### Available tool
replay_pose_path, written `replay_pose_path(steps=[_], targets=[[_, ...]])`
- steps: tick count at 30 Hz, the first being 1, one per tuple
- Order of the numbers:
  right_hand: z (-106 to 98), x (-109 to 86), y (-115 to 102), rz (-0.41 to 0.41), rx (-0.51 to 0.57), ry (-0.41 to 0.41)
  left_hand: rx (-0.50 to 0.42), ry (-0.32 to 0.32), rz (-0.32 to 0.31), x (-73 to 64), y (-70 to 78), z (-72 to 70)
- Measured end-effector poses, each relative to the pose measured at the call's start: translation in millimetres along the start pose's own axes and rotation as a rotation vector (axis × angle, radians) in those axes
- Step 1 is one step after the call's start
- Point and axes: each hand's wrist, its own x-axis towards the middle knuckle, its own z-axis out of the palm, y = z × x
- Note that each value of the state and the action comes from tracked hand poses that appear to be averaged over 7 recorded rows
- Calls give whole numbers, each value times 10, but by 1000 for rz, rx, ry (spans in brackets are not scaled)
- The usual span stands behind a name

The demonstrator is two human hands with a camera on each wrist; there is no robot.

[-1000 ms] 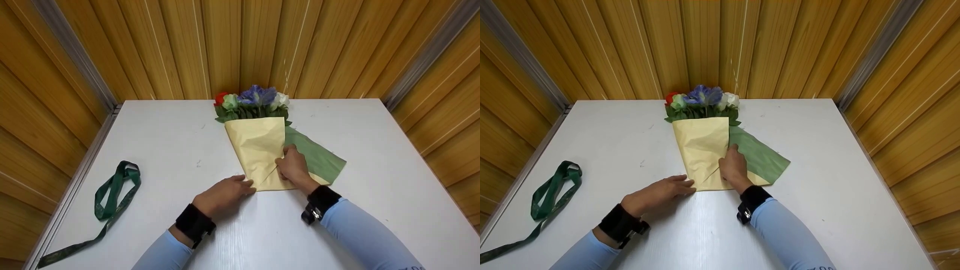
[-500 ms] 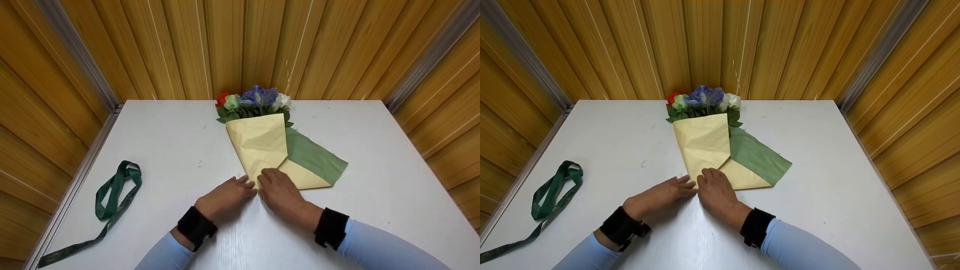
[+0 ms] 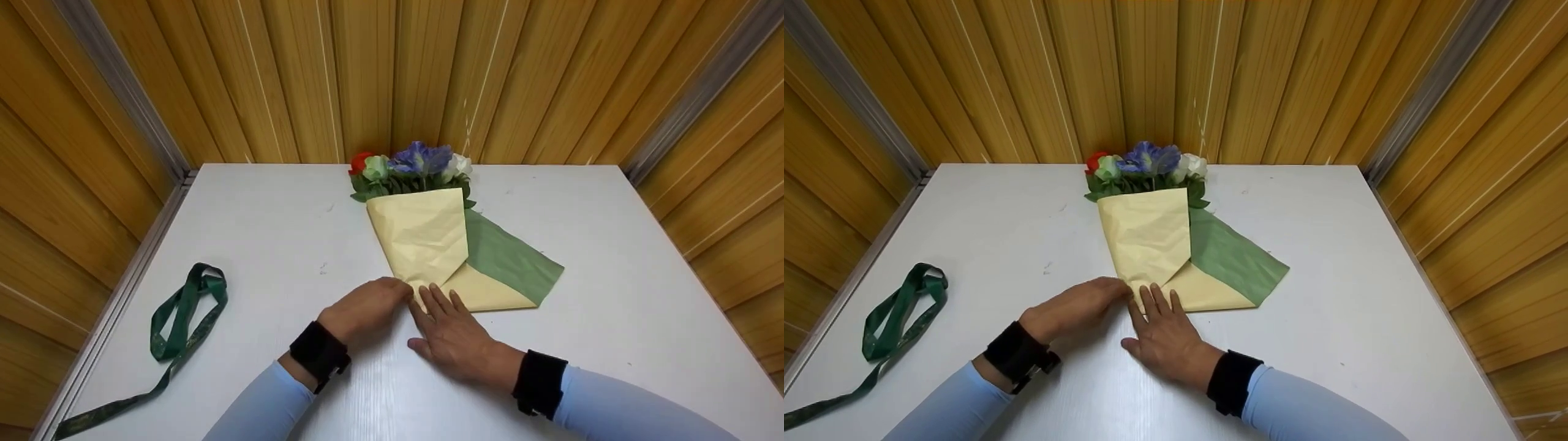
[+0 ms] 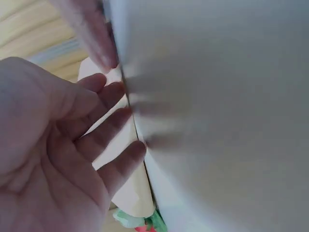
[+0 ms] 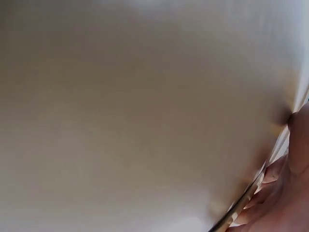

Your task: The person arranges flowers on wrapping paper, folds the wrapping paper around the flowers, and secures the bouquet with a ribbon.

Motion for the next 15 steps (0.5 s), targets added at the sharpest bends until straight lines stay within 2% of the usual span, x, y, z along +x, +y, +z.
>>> replay_pose_path(steps=[2,4,6,11,13,15], targets=[[1,-6,3,5,10,2,132,-12,29,-34,22,24],[1,-11,8,11,20,1,213,-46,7,-65,55,45],[-4,-17,11,18,25,0,278,-103,-43,-84,104,49],[-10,-16,16,21,14,8,323,-200,-139,-40,223,19],[-8,-25,13,18,12,8,329,-207,-137,-38,233,9],[-1,-46,8,9,15,4,340,-197,-104,-53,217,4]])
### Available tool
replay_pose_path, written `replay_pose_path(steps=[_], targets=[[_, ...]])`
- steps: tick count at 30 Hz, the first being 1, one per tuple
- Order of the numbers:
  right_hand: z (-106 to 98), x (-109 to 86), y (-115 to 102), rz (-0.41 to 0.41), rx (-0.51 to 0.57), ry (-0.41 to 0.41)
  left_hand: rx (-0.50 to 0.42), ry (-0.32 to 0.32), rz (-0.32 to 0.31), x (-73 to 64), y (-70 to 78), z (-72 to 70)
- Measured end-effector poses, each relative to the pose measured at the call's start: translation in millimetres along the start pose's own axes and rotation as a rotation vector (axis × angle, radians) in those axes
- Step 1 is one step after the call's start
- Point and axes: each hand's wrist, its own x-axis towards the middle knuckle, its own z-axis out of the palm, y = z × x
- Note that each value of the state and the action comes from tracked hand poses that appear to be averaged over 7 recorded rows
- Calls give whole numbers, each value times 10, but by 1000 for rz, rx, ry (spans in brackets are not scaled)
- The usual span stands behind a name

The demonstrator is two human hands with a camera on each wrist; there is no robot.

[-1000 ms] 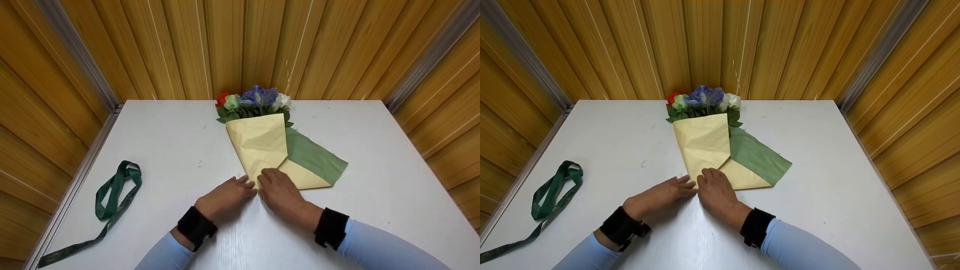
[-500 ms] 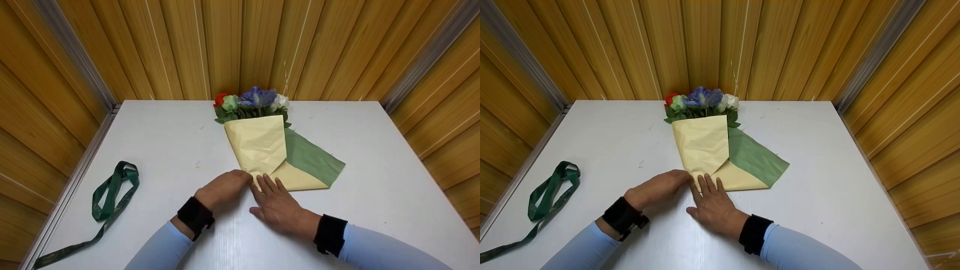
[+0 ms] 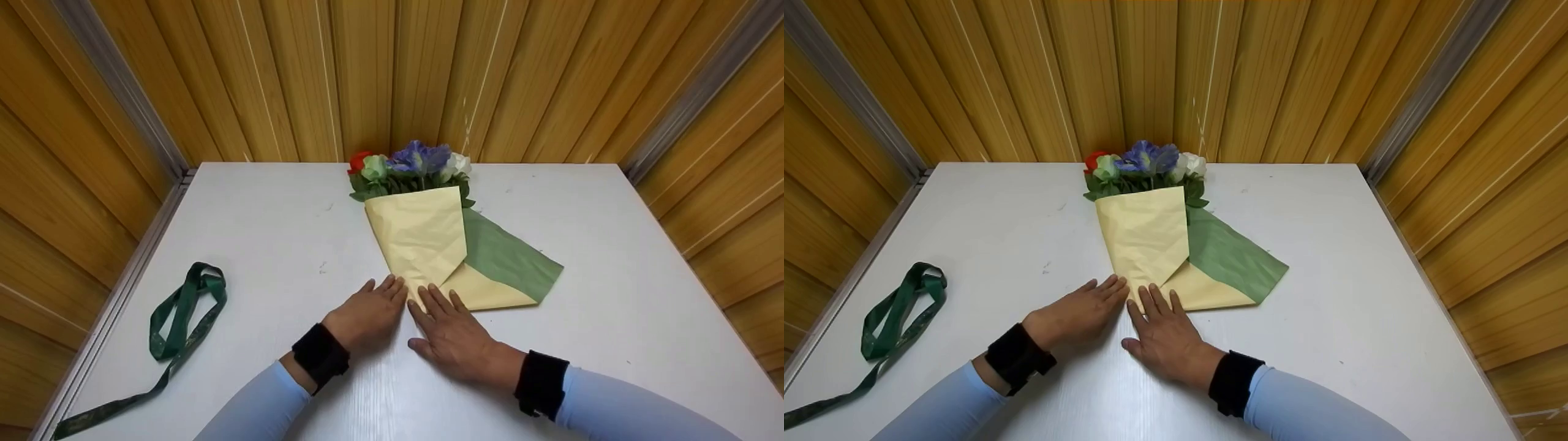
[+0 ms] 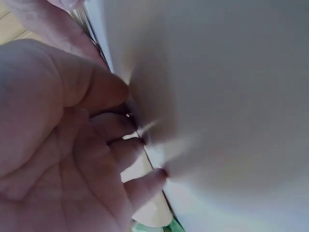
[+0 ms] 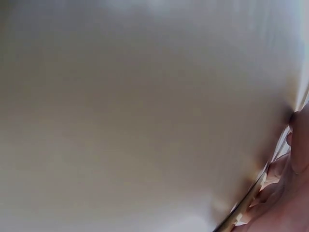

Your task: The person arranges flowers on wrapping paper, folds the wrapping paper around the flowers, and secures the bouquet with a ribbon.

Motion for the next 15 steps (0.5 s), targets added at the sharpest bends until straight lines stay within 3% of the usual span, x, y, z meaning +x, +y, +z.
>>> replay_pose_path(steps=[5,8,11,15], targets=[[8,-36,1,-12,12,-9,8,141,100,-1,-101,36],[7,-32,4,-5,16,-8,6,221,104,35,-110,65],[1,-25,8,-4,23,-1,-10,183,28,84,-74,67],[-18,-17,14,-16,28,23,-49,54,-90,147,-44,30]])
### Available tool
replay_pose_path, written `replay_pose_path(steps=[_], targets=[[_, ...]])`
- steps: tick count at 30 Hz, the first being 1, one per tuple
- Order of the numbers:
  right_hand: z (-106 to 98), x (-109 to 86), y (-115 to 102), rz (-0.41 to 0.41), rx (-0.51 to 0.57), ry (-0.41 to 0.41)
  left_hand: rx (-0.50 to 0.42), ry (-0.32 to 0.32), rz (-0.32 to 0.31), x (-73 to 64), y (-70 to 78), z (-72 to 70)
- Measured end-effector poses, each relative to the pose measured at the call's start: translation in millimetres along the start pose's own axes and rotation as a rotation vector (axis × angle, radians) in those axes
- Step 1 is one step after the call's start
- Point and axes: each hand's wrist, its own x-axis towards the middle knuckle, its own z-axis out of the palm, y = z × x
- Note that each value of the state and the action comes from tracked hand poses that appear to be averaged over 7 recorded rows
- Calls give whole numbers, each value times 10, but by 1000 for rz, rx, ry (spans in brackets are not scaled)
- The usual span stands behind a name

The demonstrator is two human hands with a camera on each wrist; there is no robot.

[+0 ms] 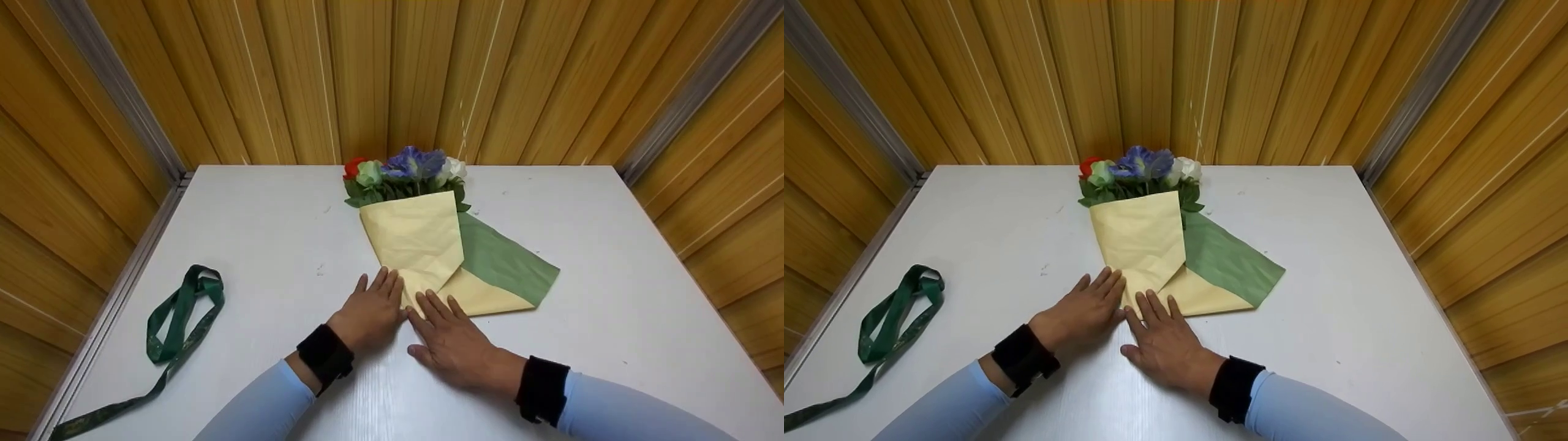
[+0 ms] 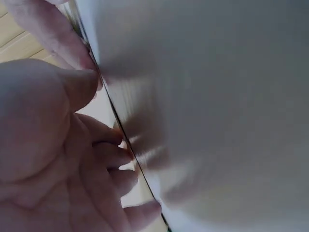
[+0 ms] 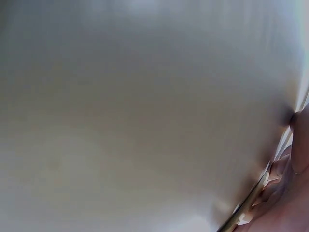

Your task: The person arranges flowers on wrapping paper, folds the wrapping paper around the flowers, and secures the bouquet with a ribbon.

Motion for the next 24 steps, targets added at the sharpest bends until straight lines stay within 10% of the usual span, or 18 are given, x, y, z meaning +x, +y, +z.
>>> replay_pose_path(steps=[13,24], targets=[[-60,-10,-7,5,-24,-10,-72,-62,-27,105,-259,-97],[-24,-7,17,1,-16,-32,-38,-61,-63,150,-151,-67]])
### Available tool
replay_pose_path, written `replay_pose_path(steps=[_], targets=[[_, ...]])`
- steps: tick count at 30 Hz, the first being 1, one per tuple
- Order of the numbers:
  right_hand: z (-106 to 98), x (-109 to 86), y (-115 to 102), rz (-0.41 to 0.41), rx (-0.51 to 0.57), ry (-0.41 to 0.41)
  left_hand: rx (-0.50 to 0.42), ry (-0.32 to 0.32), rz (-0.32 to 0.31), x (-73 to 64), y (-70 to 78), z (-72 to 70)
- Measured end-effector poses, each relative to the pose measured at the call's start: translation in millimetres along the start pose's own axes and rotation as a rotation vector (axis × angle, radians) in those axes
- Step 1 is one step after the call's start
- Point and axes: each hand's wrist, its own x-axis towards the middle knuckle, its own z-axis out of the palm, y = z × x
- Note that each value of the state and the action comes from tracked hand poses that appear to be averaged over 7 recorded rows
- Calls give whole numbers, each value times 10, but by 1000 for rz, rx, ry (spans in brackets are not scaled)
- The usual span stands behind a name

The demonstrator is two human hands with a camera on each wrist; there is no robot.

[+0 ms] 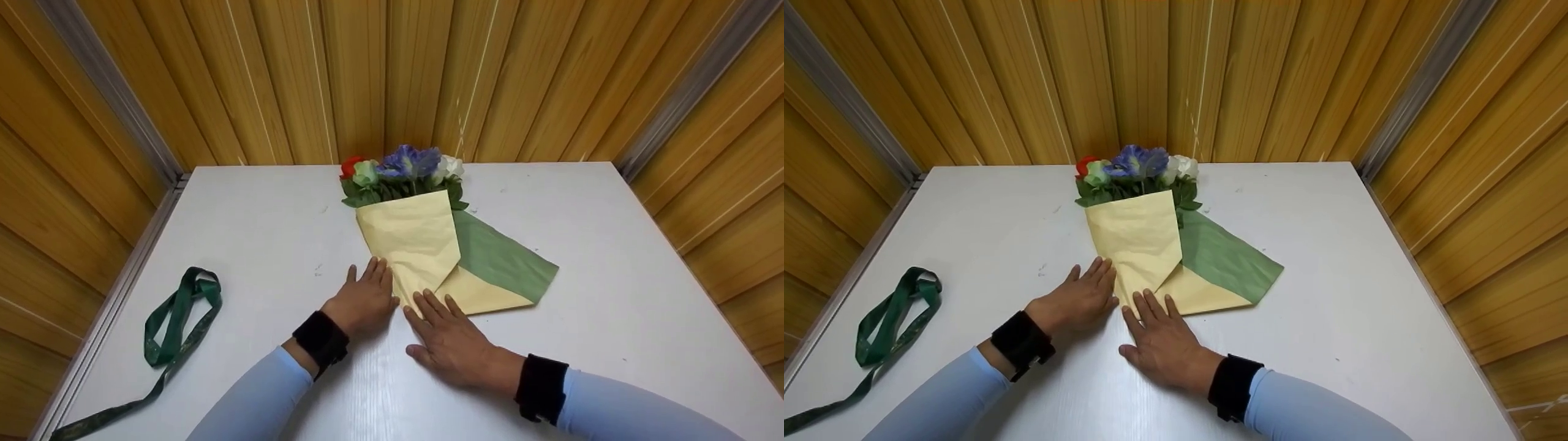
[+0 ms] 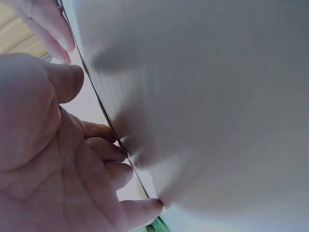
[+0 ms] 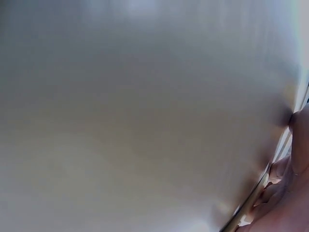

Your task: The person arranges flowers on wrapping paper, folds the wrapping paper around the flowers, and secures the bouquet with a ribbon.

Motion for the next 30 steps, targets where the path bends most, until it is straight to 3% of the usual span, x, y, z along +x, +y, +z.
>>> replay_pose_path(steps=[8,14,22,30], targets=[[-32,-24,13,-17,19,23,-56,-37,-50,39,-9,-19],[-51,-26,17,-14,14,17,-63,0,-58,48,-70,-36],[-54,-35,41,-11,8,21,-81,-32,-67,96,-142,-60],[-75,-36,32,-19,-14,12,-100,-43,-167,108,-249,-113]])
